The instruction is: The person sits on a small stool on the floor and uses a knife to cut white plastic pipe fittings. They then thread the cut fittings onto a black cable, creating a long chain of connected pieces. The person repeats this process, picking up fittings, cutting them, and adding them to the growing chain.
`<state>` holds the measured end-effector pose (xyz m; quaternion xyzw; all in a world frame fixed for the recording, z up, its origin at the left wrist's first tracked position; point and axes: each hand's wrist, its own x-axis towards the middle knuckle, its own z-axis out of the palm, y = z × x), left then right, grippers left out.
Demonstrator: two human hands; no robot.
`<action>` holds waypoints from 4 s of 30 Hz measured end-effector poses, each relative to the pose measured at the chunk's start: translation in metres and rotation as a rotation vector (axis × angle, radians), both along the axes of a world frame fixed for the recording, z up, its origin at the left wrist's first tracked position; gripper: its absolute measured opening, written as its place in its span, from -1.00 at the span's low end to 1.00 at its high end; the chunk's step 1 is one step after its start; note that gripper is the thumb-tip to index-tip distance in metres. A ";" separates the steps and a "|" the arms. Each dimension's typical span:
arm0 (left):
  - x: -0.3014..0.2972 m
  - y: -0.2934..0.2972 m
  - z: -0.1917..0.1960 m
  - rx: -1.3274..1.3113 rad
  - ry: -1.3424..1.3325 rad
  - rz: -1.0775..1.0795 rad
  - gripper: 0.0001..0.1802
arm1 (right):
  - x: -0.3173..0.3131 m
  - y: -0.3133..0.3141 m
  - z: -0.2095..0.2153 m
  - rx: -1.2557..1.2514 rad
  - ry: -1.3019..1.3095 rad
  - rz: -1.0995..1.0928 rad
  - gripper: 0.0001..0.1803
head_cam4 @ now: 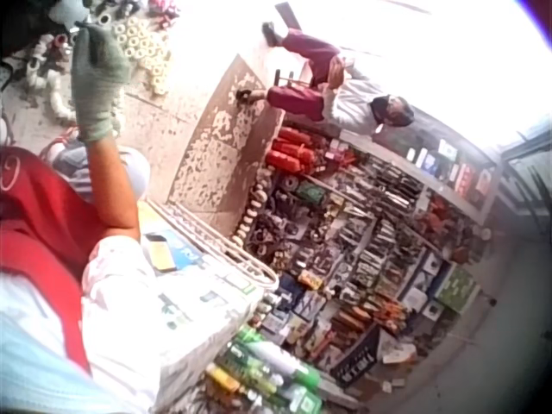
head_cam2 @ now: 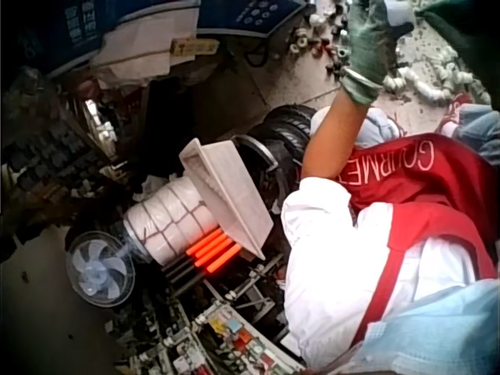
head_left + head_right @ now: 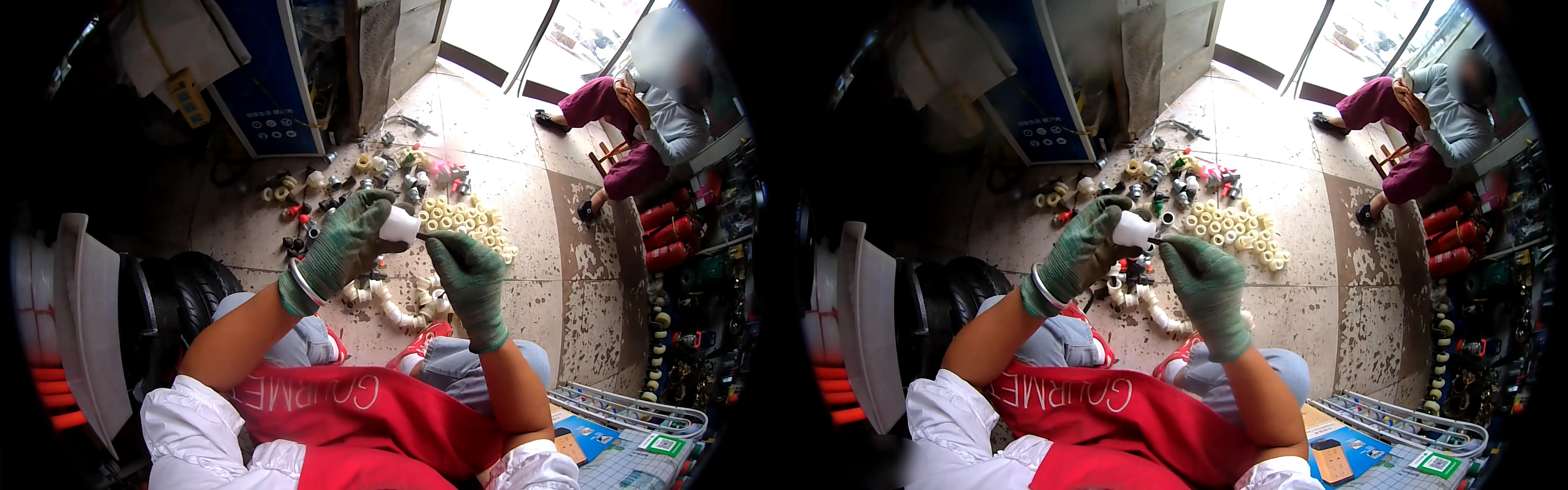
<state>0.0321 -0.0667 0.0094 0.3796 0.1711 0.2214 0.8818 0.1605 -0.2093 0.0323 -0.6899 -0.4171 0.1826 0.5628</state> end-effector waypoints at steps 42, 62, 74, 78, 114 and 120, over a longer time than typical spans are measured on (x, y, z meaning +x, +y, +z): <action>-0.023 0.040 0.022 0.126 -0.101 0.362 -0.78 | 0.078 -0.021 0.014 -0.273 0.579 0.645 -0.71; -0.121 0.197 -0.028 -0.374 -0.495 1.074 -0.91 | 0.130 -0.162 0.138 0.240 -0.021 0.263 -0.44; -0.143 0.195 -0.040 -0.177 -0.255 1.188 -0.87 | 0.215 -0.250 0.069 -0.449 0.301 -0.248 -0.76; -0.096 0.117 0.018 0.306 -0.073 1.032 -0.87 | 0.229 -0.292 -0.022 -0.698 0.542 -0.369 -0.79; 0.203 0.029 -0.339 1.806 0.714 -0.478 -0.61 | 0.164 -0.083 -0.312 -0.324 0.943 -0.459 -0.82; 0.240 -0.005 -0.395 1.767 0.867 -0.279 -0.47 | 0.160 -0.101 -0.323 -0.300 1.002 -0.479 -0.79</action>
